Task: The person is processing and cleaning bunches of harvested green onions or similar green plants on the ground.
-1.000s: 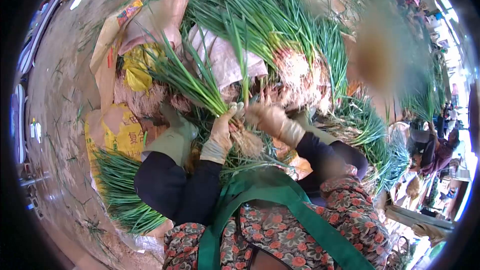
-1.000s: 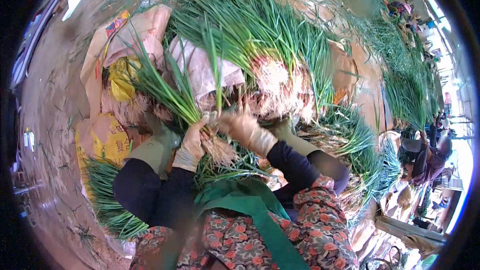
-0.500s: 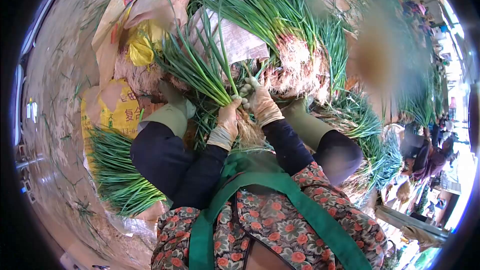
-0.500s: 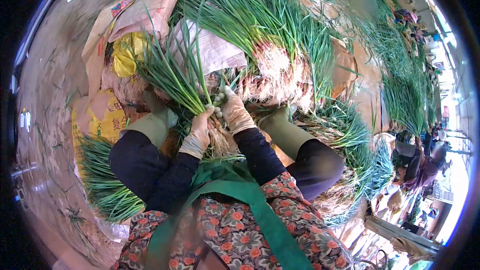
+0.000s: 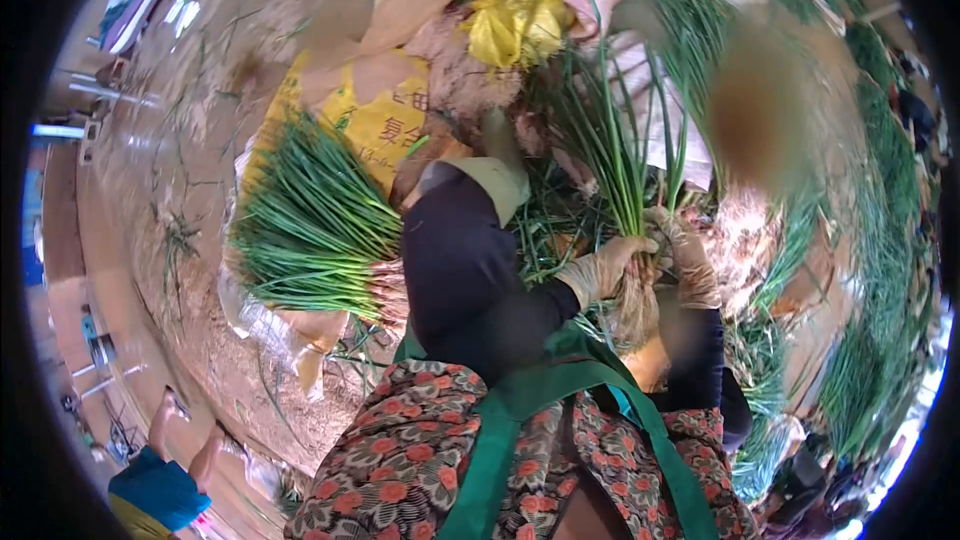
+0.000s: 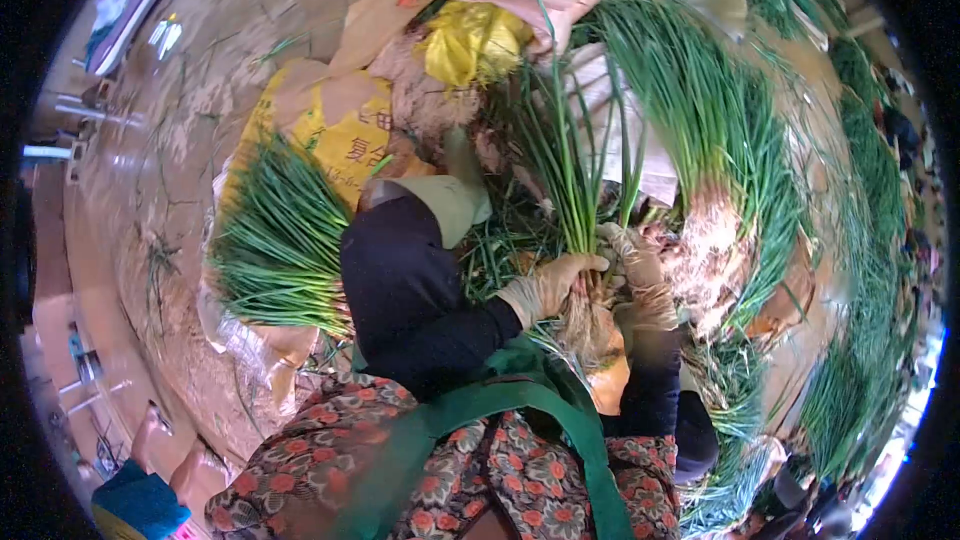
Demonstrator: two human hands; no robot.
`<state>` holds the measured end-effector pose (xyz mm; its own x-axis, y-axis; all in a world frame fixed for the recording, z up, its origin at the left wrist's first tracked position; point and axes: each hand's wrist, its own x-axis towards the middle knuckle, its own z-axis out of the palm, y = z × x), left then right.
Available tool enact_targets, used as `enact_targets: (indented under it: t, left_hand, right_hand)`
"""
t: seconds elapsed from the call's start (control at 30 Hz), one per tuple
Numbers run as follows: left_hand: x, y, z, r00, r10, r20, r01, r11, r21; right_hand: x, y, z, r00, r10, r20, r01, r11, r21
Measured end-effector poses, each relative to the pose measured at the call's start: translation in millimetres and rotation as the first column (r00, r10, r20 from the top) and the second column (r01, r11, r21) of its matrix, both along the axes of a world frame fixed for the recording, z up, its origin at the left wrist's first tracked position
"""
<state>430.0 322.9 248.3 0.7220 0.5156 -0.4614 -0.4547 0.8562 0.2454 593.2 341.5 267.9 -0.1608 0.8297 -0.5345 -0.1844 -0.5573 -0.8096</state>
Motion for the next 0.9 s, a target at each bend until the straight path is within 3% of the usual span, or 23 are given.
enact_targets:
  t: [0.03,0.07,0.1,0.13,0.17,0.2,0.23,0.27,0.3,0.33,0.37,0.4,0.47,0.5,0.53,0.57,0.6,0.63,0.67,0.7,0.77,0.87,0.9]
  left_hand:
    - [-2,2,14,0.999,0.034,-0.02,-0.036,0.995,-0.097]
    - [-3,4,28,0.997,0.061,-0.036,-0.067,0.979,-0.192]
    - [-13,6,33,0.986,-0.026,-0.166,0.003,0.99,-0.14]
    - [-19,5,27,0.996,0.05,-0.07,-0.057,0.992,-0.111]
    - [-17,0,15,0.995,0.091,0.047,-0.087,0.992,-0.087]
    - [-8,-4,8,0.978,0.104,0.179,-0.093,0.993,-0.071]
    - [2,-8,7,0.987,0.093,0.133,-0.082,0.993,-0.088]
    - [8,-14,6,0.993,0.078,0.086,-0.069,0.992,-0.104]
    - [11,-17,3,0.997,0.071,0.034,-0.066,0.991,-0.119]
    - [9,-15,-2,0.996,0.088,-0.029,-0.091,0.988,-0.128]
    - [6,-11,-8,0.988,0.12,-0.098,-0.133,0.982,-0.136]
    - [4,-6,-17,0.972,0.158,-0.174,-0.184,0.972,-0.146]
    - [-1,5,-31,0.982,0.161,0.104,-0.146,0.98,-0.138]
    - [-5,10,-14,0.987,0.147,0.06,-0.138,0.982,-0.131]
    - [-6,12,-17,0.977,0.166,0.132,-0.142,0.974,-0.176]
    - [-5,14,-18,0.974,0.176,0.14,-0.144,0.966,-0.213]
    - [-3,16,-18,0.971,0.188,0.146,-0.147,0.956,-0.253]
    - [-1,16,-20,0.977,0.195,0.086,-0.171,0.958,-0.229]
    - [3,16,-23,0.977,0.197,0.085,-0.173,0.956,-0.236]
    - [7,16,-27,0.976,0.201,0.083,-0.176,0.955,-0.24]
    - [14,16,-27,0.974,0.221,0.056,-0.199,0.945,-0.26]
    - [20,17,-19,0.975,0.22,0.013,-0.213,0.955,-0.208]
    - [21,17,-22,0.973,0.231,0.008,-0.224,0.95,-0.216]
  right_hand:
    - [-16,5,3,0.955,-0.085,0.286,0.036,0.985,0.171]
    - [-18,9,17,0.905,-0.137,0.403,0.055,0.977,0.207]
    - [-11,15,19,0.806,-0.136,0.576,-0.051,0.954,0.297]
    - [-22,18,29,0.798,-0.238,0.553,-0.03,0.902,0.431]
    - [-30,26,41,0.737,-0.271,0.62,-0.163,0.818,0.551]
    - [-49,34,58,0.405,-0.349,0.845,-0.619,0.576,0.534]
    - [-71,44,71,-0.044,-0.588,0.808,-0.921,0.337,0.195]
    - [-92,63,76,-0.127,-0.686,0.716,-0.972,0.23,0.048]
    - [-112,79,98,0.105,-0.425,0.899,-0.918,0.307,0.252]
    - [-132,94,121,0.506,-0.128,0.853,-0.734,0.456,0.504]
    - [-152,108,144,0.784,-0.012,0.621,-0.48,0.622,0.618]
    - [-146,119,132,0.78,-0.043,0.624,-0.475,0.608,0.636]
    - [-120,148,99,0.785,-0.093,0.613,-0.469,0.558,0.685]
    - [-89,147,97,0.675,-0.098,0.731,-0.519,0.642,0.565]
    - [-45,141,96,0.55,-0.085,0.831,-0.543,0.719,0.433]
    - [10,148,41,0.459,-0.347,0.818,-0.568,0.593,0.571]
    - [55,142,34,0.306,-0.287,0.908,-0.591,0.69,0.417]
    - [92,123,28,0.1,-0.195,0.976,-0.41,0.885,0.22]
    - [104,116,48,0.09,0.142,0.986,-0.116,0.985,-0.131]
    - [126,104,22,-0.209,0.118,0.971,-0.158,0.975,-0.153]
    - [151,98,-14,-0.196,0.12,0.973,-0.09,0.986,-0.14]
    - [138,89,-17,-0.192,0.053,0.98,-0.102,0.992,-0.073]
    - [152,91,-30,-0.236,0.025,0.972,-0.296,0.95,-0.096]
